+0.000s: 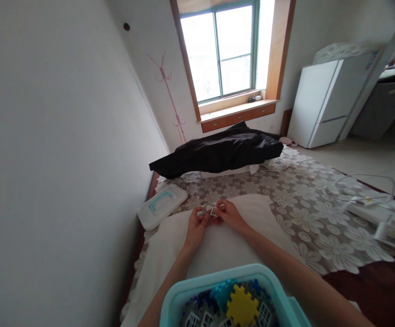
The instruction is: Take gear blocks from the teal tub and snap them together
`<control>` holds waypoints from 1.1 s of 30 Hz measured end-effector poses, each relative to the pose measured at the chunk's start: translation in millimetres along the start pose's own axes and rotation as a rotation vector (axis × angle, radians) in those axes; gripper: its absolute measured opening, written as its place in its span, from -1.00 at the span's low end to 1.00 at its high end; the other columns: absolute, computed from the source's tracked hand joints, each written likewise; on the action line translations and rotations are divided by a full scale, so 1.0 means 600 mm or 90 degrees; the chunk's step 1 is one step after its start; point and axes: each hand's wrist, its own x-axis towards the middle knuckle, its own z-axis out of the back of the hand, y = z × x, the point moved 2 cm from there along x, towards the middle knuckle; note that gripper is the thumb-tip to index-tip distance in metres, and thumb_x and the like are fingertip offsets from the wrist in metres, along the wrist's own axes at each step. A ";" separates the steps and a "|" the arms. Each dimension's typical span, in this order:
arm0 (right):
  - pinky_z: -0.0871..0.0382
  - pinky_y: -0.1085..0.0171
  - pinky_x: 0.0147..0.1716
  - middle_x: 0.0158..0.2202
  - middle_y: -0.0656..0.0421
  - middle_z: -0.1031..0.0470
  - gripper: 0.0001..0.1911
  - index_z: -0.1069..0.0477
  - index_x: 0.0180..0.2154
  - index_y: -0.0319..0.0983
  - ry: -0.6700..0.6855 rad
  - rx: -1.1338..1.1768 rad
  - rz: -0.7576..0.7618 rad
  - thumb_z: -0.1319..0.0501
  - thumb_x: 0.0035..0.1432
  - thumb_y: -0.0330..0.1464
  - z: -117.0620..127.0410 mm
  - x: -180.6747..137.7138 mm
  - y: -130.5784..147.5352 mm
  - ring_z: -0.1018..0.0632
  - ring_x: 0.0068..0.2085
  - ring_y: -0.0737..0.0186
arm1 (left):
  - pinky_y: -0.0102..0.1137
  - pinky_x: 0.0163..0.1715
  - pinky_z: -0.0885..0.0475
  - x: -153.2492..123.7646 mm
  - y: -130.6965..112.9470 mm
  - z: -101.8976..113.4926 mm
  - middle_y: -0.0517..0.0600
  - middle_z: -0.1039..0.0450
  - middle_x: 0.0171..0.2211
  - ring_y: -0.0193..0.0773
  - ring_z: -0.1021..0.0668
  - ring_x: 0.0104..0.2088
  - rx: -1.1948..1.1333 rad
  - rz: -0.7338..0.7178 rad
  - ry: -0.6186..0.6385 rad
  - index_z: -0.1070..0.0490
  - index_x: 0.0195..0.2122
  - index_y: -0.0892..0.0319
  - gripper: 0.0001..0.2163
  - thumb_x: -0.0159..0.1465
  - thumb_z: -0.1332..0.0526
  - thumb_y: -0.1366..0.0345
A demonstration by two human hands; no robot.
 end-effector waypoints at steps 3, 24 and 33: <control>-0.45 0.30 -0.59 -0.54 0.25 -0.57 -0.58 -0.24 -0.30 -0.12 -0.004 -0.009 -0.014 -0.35 0.08 -0.02 0.001 0.000 0.001 -0.56 -0.58 0.20 | -0.05 -0.01 -0.59 0.000 -0.001 0.000 0.07 -0.68 -0.26 -0.02 -0.73 -0.21 0.004 0.002 0.009 -0.24 -0.05 0.10 -0.44 0.12 -0.50 -0.01; -0.42 0.27 -0.57 -0.49 0.21 -0.58 -0.73 -0.28 -0.27 -0.12 -0.059 -0.114 0.078 -0.25 0.21 -0.10 -0.008 -0.012 0.006 -0.56 -0.55 0.17 | -0.05 -0.03 -0.60 0.002 0.000 0.002 0.10 -0.69 -0.24 0.02 -0.72 -0.20 0.047 0.015 0.009 -0.34 0.12 0.15 -0.34 0.10 -0.51 -0.02; -0.49 0.22 -0.34 -0.36 0.16 -0.62 -0.79 -0.39 -0.14 -0.14 -0.125 -0.218 0.174 -0.20 0.31 -0.15 0.000 -0.017 0.019 -0.63 -0.38 0.12 | -0.39 -0.43 -0.51 0.001 -0.005 0.011 0.12 -0.67 -0.18 -0.20 -0.65 -0.38 0.067 -0.030 -0.090 -0.25 -0.01 0.11 -0.42 0.14 -0.45 -0.11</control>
